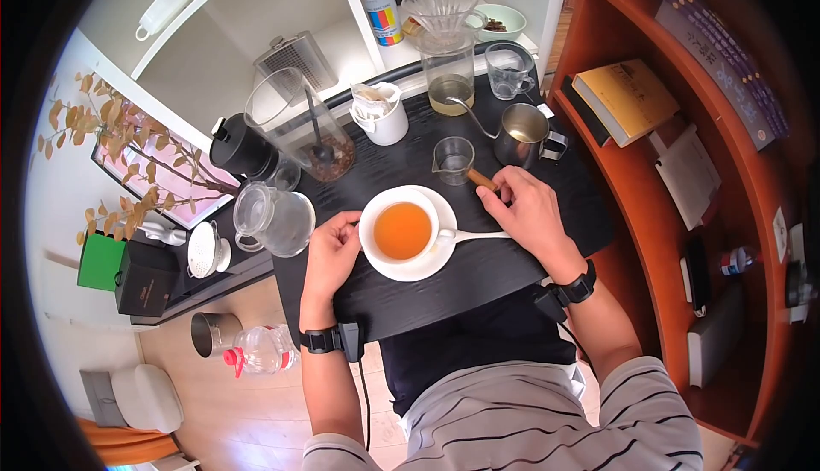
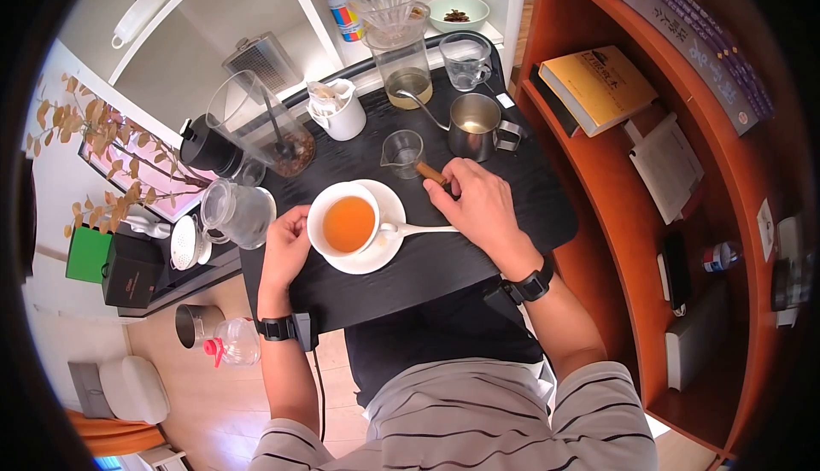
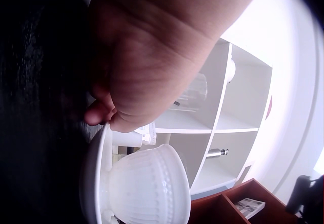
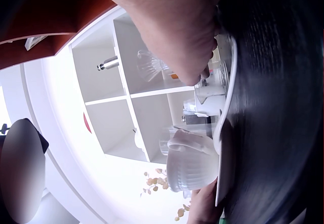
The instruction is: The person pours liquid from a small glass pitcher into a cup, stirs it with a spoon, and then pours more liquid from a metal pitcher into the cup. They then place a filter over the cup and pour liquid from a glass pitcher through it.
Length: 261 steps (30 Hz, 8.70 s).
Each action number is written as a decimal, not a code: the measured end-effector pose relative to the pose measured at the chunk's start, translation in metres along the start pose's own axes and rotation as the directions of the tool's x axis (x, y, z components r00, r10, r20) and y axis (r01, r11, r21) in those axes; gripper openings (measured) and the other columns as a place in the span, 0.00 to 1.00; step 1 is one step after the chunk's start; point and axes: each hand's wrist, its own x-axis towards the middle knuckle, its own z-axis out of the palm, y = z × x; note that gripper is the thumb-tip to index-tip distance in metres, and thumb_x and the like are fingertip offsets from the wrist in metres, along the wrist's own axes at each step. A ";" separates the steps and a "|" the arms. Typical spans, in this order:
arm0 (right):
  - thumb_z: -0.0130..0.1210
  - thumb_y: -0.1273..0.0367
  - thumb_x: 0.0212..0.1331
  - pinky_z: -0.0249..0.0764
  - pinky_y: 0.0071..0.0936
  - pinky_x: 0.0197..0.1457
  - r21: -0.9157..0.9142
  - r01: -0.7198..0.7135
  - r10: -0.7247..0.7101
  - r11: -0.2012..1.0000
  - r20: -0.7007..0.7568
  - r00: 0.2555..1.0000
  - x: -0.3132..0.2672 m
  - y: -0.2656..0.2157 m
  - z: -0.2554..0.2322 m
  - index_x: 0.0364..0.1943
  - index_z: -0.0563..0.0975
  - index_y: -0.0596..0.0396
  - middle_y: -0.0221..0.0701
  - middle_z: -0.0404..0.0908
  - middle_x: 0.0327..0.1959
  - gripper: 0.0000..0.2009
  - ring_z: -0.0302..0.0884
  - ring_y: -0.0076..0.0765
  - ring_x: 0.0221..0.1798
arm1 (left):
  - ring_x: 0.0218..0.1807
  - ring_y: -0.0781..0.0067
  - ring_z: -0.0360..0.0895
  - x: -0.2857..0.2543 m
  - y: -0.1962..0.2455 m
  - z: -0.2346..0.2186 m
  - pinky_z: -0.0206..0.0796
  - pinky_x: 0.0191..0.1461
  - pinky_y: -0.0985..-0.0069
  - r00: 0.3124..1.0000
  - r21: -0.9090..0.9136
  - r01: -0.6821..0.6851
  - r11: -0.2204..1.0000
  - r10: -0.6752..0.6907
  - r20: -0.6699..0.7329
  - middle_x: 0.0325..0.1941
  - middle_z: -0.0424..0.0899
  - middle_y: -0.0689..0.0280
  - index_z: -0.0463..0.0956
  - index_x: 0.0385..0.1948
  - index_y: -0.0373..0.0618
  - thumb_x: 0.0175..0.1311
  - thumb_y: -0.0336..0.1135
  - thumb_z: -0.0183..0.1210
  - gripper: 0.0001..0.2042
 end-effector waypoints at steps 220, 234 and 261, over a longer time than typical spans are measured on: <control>0.54 0.62 0.79 0.57 0.17 0.28 0.369 -0.352 0.320 0.860 0.147 0.936 0.069 0.031 -0.166 0.27 0.77 0.50 0.20 0.74 0.21 0.17 0.64 0.13 0.23 | 0.29 0.88 0.73 -0.003 0.009 -0.003 0.67 0.34 0.82 0.998 -0.015 -0.060 0.998 0.060 -0.030 0.26 0.81 0.73 0.85 0.42 0.33 0.75 0.30 0.60 0.09; 0.55 0.63 0.79 0.59 0.18 0.28 0.304 -0.309 0.277 0.901 0.145 0.950 0.072 0.028 -0.166 0.26 0.77 0.50 0.19 0.73 0.20 0.18 0.63 0.13 0.22 | 0.25 0.84 0.74 -0.002 0.004 -0.001 0.66 0.31 0.79 0.996 -0.031 -0.072 0.997 0.070 -0.063 0.23 0.82 0.69 0.86 0.43 0.33 0.72 0.32 0.63 0.09; 0.55 0.65 0.79 0.62 0.18 0.30 0.191 -0.249 0.222 0.949 0.154 0.963 0.077 0.015 -0.167 0.27 0.78 0.53 0.19 0.73 0.22 0.16 0.65 0.12 0.25 | 0.25 0.83 0.72 -0.002 0.003 0.000 0.66 0.31 0.77 0.994 -0.011 -0.081 0.997 0.080 -0.074 0.23 0.82 0.67 0.86 0.42 0.33 0.72 0.32 0.64 0.09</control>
